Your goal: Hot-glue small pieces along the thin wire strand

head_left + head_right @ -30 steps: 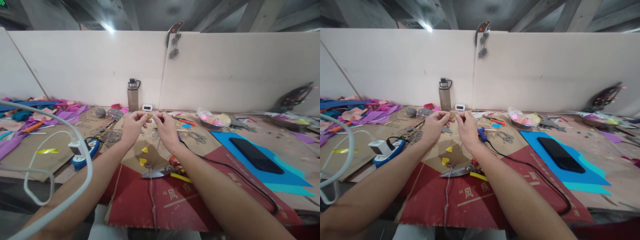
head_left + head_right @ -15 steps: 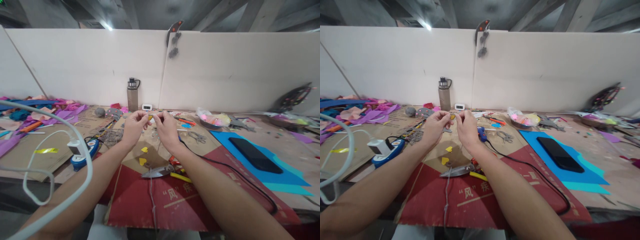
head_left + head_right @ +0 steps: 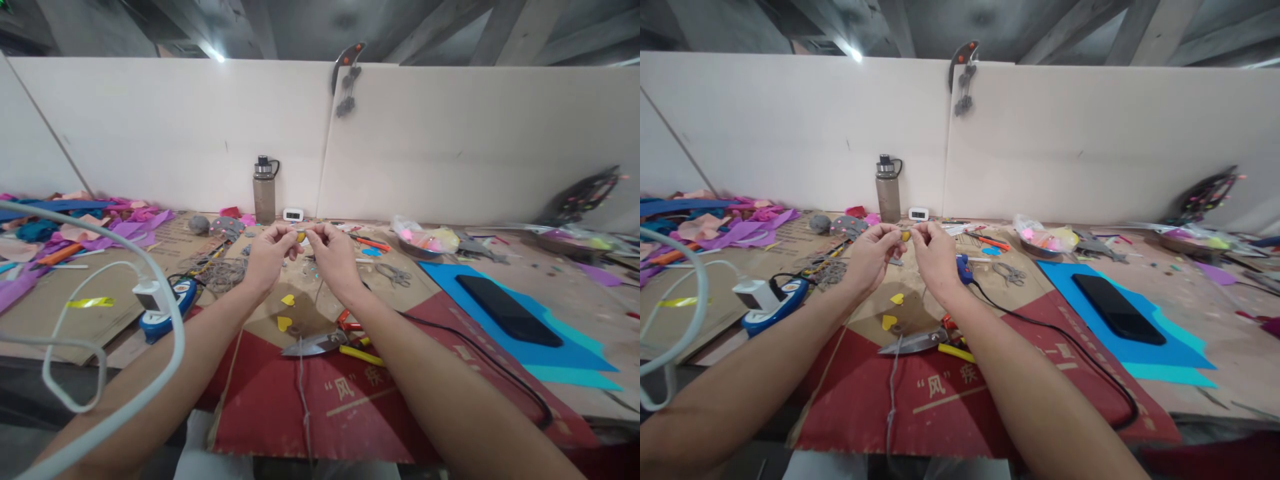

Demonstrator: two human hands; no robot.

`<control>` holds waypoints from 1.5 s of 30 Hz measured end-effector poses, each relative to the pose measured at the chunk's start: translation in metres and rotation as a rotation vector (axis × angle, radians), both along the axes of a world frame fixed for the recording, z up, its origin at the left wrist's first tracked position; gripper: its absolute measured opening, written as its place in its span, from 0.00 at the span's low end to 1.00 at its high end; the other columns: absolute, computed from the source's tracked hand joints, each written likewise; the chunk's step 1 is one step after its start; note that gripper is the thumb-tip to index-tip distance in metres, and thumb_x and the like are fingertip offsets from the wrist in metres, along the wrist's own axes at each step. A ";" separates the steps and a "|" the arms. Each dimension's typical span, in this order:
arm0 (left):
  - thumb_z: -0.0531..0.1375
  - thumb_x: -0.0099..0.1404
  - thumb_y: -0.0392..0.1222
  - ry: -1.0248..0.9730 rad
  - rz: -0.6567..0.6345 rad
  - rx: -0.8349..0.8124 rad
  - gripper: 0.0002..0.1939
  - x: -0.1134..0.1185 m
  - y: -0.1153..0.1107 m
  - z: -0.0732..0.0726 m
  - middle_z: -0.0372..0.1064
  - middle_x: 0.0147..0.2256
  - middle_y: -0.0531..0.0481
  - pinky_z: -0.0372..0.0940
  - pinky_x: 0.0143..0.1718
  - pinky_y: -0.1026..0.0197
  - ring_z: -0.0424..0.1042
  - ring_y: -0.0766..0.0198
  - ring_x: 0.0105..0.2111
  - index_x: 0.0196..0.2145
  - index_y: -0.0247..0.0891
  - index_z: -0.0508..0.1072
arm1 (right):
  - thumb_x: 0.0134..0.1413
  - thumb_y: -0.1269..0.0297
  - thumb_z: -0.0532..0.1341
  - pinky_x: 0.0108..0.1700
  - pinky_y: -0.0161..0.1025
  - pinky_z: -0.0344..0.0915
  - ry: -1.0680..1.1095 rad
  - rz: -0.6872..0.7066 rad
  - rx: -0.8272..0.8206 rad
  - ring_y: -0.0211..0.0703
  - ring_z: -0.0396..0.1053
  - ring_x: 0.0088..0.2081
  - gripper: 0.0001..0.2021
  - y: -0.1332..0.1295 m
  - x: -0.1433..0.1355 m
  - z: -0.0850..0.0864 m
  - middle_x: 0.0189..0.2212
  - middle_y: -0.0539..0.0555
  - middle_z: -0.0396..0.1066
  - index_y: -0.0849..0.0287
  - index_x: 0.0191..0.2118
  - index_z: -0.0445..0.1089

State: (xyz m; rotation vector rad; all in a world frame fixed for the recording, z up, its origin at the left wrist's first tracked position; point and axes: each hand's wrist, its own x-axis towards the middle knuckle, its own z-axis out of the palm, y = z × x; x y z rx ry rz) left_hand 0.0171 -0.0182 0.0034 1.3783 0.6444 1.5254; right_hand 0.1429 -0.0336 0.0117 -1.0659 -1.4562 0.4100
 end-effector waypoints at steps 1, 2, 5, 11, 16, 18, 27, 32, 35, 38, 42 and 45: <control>0.62 0.57 0.41 -0.003 -0.018 -0.013 0.07 0.000 0.000 0.001 0.69 0.21 0.52 0.57 0.23 0.68 0.65 0.71 0.20 0.29 0.35 0.70 | 0.53 0.61 0.55 0.31 0.36 0.55 0.007 0.010 -0.012 0.36 0.58 0.25 0.09 0.000 0.001 0.001 0.23 0.48 0.65 0.59 0.28 0.66; 0.63 0.56 0.41 -0.006 -0.038 -0.029 0.07 0.000 -0.001 0.001 0.70 0.22 0.51 0.58 0.23 0.68 0.66 0.71 0.21 0.28 0.35 0.70 | 0.53 0.61 0.55 0.30 0.36 0.54 0.012 0.013 -0.021 0.36 0.57 0.25 0.09 0.000 0.001 0.002 0.22 0.48 0.64 0.59 0.27 0.66; 0.63 0.55 0.41 -0.026 -0.112 -0.077 0.08 -0.001 -0.002 0.004 0.71 0.23 0.49 0.60 0.24 0.67 0.70 0.68 0.24 0.29 0.34 0.72 | 0.51 0.62 0.56 0.29 0.35 0.53 0.020 -0.011 -0.022 0.35 0.55 0.24 0.08 0.001 0.005 0.002 0.20 0.46 0.60 0.59 0.25 0.65; 0.59 0.59 0.50 -0.006 -0.135 -0.176 0.16 -0.004 0.002 0.005 0.74 0.30 0.44 0.61 0.23 0.65 0.73 0.64 0.26 0.33 0.32 0.74 | 0.52 0.61 0.54 0.29 0.35 0.52 0.006 -0.042 -0.014 0.35 0.55 0.23 0.09 0.005 0.011 0.000 0.20 0.46 0.61 0.59 0.25 0.64; 0.64 0.55 0.47 0.274 0.067 0.025 0.16 -0.006 0.000 0.007 0.73 0.27 0.49 0.59 0.21 0.67 0.69 0.69 0.22 0.38 0.34 0.76 | 0.52 0.62 0.54 0.30 0.35 0.53 -0.092 -0.076 0.027 0.35 0.56 0.23 0.08 0.004 0.013 -0.001 0.21 0.47 0.62 0.58 0.26 0.64; 0.63 0.56 0.45 0.385 0.130 0.109 0.14 -0.006 -0.003 0.009 0.71 0.23 0.51 0.59 0.20 0.68 0.67 0.70 0.20 0.38 0.34 0.76 | 0.52 0.63 0.54 0.30 0.35 0.53 -0.128 -0.081 0.052 0.35 0.56 0.23 0.08 0.003 0.012 -0.001 0.21 0.47 0.63 0.58 0.26 0.64; 0.62 0.57 0.44 0.470 0.175 0.154 0.10 -0.006 -0.007 0.010 0.73 0.25 0.50 0.61 0.18 0.68 0.71 0.67 0.21 0.33 0.36 0.76 | 0.54 0.64 0.53 0.33 0.37 0.55 -0.269 -0.116 0.120 0.38 0.59 0.26 0.07 -0.001 0.010 -0.002 0.24 0.50 0.65 0.57 0.26 0.63; 0.62 0.57 0.43 0.504 0.220 0.173 0.08 -0.007 -0.008 0.014 0.71 0.21 0.51 0.60 0.20 0.68 0.69 0.69 0.19 0.28 0.35 0.76 | 0.54 0.63 0.54 0.34 0.37 0.55 -0.306 -0.069 0.141 0.39 0.60 0.28 0.08 0.000 0.012 -0.003 0.25 0.50 0.65 0.58 0.27 0.64; 0.61 0.57 0.44 0.494 0.220 0.127 0.09 -0.008 -0.009 0.015 0.70 0.19 0.52 0.58 0.18 0.68 0.64 0.71 0.16 0.27 0.34 0.75 | 0.55 0.62 0.54 0.35 0.37 0.56 -0.246 0.004 0.107 0.38 0.60 0.28 0.09 0.002 0.014 -0.005 0.24 0.49 0.64 0.58 0.27 0.64; 0.60 0.59 0.45 0.468 0.178 0.081 0.11 -0.009 -0.008 0.015 0.71 0.19 0.51 0.57 0.17 0.68 0.61 0.72 0.14 0.28 0.34 0.74 | 0.56 0.60 0.53 0.36 0.37 0.58 -0.179 0.084 0.075 0.39 0.61 0.29 0.11 0.006 0.015 -0.007 0.25 0.50 0.66 0.58 0.29 0.66; 0.60 0.59 0.46 0.431 0.173 0.070 0.11 -0.010 -0.007 0.014 0.72 0.20 0.50 0.59 0.18 0.67 0.63 0.71 0.15 0.28 0.34 0.74 | 0.56 0.60 0.53 0.37 0.38 0.60 -0.129 0.111 0.054 0.40 0.64 0.31 0.10 0.009 0.015 -0.010 0.29 0.51 0.69 0.58 0.34 0.68; 0.60 0.59 0.46 0.432 0.180 0.076 0.11 -0.010 -0.006 0.014 0.72 0.21 0.49 0.59 0.18 0.67 0.64 0.70 0.15 0.28 0.35 0.74 | 0.54 0.60 0.55 0.35 0.37 0.60 -0.122 0.092 0.038 0.39 0.62 0.29 0.09 0.008 0.015 -0.010 0.27 0.50 0.68 0.58 0.35 0.69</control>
